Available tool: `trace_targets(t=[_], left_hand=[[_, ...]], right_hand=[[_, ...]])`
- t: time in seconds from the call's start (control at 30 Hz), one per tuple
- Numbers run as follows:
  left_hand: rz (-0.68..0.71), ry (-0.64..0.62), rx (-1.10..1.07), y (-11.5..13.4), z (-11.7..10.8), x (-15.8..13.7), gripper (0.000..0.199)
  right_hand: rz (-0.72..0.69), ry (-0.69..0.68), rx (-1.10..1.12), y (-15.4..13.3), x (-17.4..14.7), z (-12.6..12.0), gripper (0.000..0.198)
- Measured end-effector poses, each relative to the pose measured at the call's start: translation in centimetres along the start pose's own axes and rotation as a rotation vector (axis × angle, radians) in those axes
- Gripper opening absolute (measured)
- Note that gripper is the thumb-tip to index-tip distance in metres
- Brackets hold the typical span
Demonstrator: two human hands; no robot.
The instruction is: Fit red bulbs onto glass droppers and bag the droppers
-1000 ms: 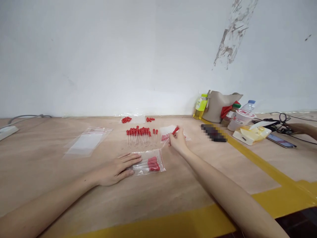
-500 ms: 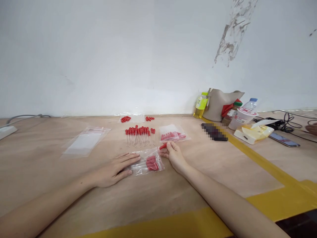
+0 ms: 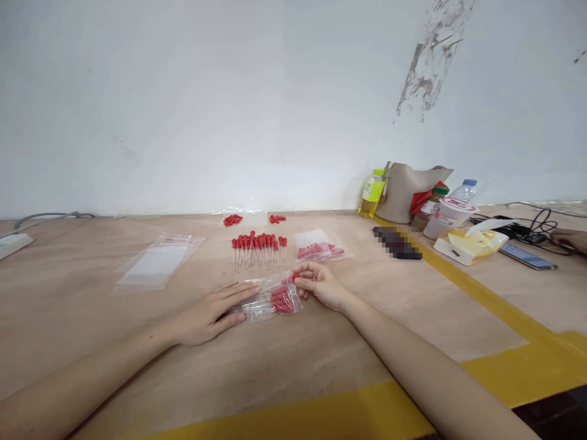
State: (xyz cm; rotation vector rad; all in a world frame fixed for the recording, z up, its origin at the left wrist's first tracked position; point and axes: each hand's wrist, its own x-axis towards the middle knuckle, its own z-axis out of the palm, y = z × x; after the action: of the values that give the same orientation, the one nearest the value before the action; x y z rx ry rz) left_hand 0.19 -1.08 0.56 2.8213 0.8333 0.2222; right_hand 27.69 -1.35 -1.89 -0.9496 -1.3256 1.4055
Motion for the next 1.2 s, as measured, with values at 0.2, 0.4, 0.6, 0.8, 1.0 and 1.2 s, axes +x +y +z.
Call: trace_targets(t=[0.2,0.4,0.6,0.8,1.0,1.2], left_hand=[[-0.006,0.013,-0.003,-0.2,0.2,-0.1,0.047],[0.031,0.019,-0.012,-0.2,0.2,0.0,0.046],[0.009,0.028,-0.017,-0.1,0.1,0.0,0.047],[0.023,0.025,-0.023,-0.3,0.1,0.0,0.044],[0.016,0.033,-0.062,0.0,0.1,-0.2,0.045],[-0.130,0.378,-0.007,-0.5,0.2,-0.2,0.041]], right_hand=[[0.025,0.166,-0.208,0.6,0.9,1.5,0.033],[-0.076,0.254,-0.303,1.1,1.8,2.7,0.023],[0.059,0.176,-0.214,-0.2,1.3,2.0,0.029],[0.108,0.170,-0.349,-0.1,1.6,1.4,0.034],[0.030,-0.010,-0.232,0.1,1.1,1.9,0.028],[0.031,0.120,-0.015,-2.4,-0.2,0.6,0.025]])
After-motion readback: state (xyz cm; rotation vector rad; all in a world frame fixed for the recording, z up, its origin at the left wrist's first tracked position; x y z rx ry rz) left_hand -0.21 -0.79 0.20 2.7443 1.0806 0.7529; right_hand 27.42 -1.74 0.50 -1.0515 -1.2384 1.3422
